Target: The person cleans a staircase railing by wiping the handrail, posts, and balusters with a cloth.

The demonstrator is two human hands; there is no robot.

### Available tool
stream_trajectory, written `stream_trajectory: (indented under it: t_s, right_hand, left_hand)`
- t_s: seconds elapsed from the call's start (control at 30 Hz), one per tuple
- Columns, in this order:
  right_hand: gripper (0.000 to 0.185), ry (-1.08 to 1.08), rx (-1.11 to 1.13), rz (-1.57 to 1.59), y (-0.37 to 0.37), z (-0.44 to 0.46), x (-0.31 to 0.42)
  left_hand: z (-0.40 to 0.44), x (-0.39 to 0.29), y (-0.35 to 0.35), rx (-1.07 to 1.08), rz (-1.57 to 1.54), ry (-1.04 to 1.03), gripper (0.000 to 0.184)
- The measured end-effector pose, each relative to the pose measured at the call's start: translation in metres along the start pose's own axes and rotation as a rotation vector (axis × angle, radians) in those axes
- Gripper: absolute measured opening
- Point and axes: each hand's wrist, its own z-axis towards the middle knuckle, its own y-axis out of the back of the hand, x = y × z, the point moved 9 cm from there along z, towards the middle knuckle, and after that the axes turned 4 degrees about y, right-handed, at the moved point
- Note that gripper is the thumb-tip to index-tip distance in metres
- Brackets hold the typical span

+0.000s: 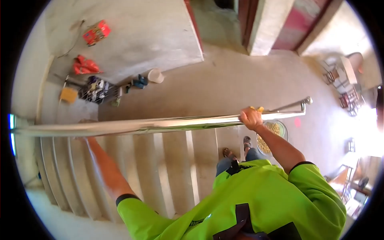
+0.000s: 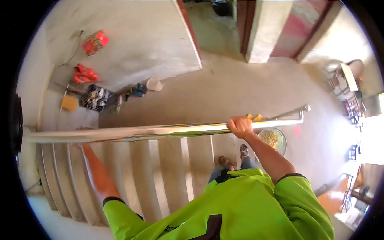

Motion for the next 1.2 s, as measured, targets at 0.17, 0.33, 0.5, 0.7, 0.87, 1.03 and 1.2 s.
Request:
stream_trajectory:
  t_s: [0.17,0.33,0.5,0.7,0.87,1.03,1.2]
  right_hand:
    - [0.041,0.030,-0.030,0.065,0.004,-0.001,0.005]
    - [0.050,-0.020,-0.018,0.096,0.006,-0.004,0.005]
    - [0.054,0.054,0.021,0.149,0.007,-0.008,0.005]
    - [0.048,0.235,-0.097,0.231,0.015,-0.019,0.004]
    - [0.028,0.382,-0.169,0.240,0.010,-0.021,-0.004]
    - [0.044,0.489,-0.260,0.298,0.026,-0.069,-0.004]
    - [0.070,0.607,-0.002,0.564,-0.009,-0.141,0.014]
  left_hand:
    - [-0.046,0.026,-0.001,-0.104,0.140,-0.149,0.052]
    - [-0.174,0.050,-0.019,-0.111,0.253,-0.385,0.055]
    - [-0.358,0.064,-0.055,0.152,-0.005,-0.259,0.050]
    - [-0.546,0.068,-0.074,0.543,0.011,-0.129,0.036]
    - [-0.579,0.021,-0.050,0.522,-0.267,0.186,0.027]
    - [-0.615,-0.060,-0.005,0.515,0.304,-0.207,0.031]
    - [-0.714,-0.069,-0.027,1.020,0.476,-0.420,0.022]
